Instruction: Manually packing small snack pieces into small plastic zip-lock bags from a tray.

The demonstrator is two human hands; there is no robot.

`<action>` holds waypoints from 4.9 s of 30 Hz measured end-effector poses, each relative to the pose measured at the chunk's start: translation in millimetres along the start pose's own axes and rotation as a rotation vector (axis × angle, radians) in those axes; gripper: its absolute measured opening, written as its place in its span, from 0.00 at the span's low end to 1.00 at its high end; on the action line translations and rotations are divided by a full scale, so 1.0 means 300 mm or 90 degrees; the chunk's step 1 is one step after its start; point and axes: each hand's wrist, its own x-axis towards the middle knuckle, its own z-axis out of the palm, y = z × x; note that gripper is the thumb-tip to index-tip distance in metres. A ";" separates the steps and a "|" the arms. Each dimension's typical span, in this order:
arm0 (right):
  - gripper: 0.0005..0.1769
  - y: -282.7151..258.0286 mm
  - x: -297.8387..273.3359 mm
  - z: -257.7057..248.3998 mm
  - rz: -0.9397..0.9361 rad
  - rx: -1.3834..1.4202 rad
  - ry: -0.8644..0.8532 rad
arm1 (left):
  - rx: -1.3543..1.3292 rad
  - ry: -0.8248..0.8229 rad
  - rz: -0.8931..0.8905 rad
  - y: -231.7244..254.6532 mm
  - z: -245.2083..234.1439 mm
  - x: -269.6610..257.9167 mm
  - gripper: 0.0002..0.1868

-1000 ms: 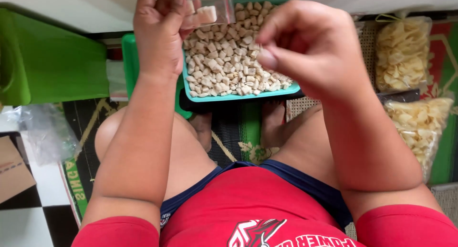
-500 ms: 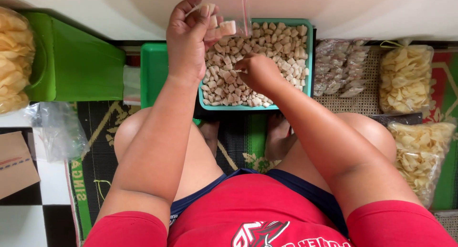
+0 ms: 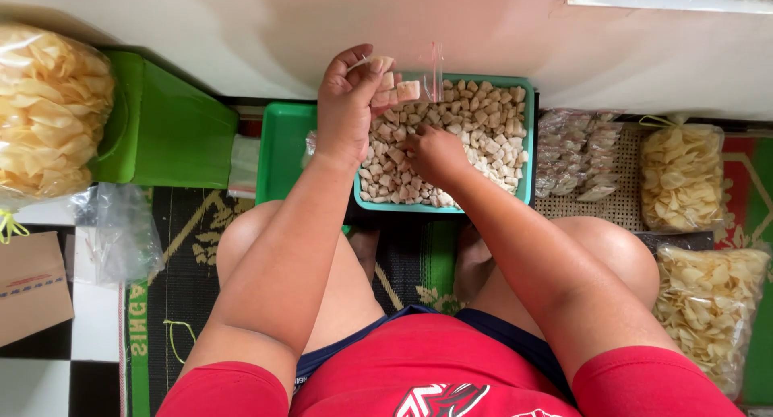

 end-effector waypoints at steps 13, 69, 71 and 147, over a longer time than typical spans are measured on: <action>0.05 0.026 -0.098 -0.443 0.325 0.768 0.107 | 0.010 -0.063 0.043 -0.040 -0.009 -0.015 0.20; 0.17 0.099 -0.294 -0.500 0.072 0.741 0.376 | 0.100 -0.226 0.080 -0.215 0.139 -0.082 0.23; 0.17 0.105 -0.297 -0.496 0.070 0.751 0.374 | 0.089 -0.228 0.074 -0.228 0.135 -0.076 0.24; 0.09 -0.025 -0.017 0.047 0.087 0.019 -0.069 | -0.015 -0.081 -0.059 -0.006 -0.090 0.025 0.18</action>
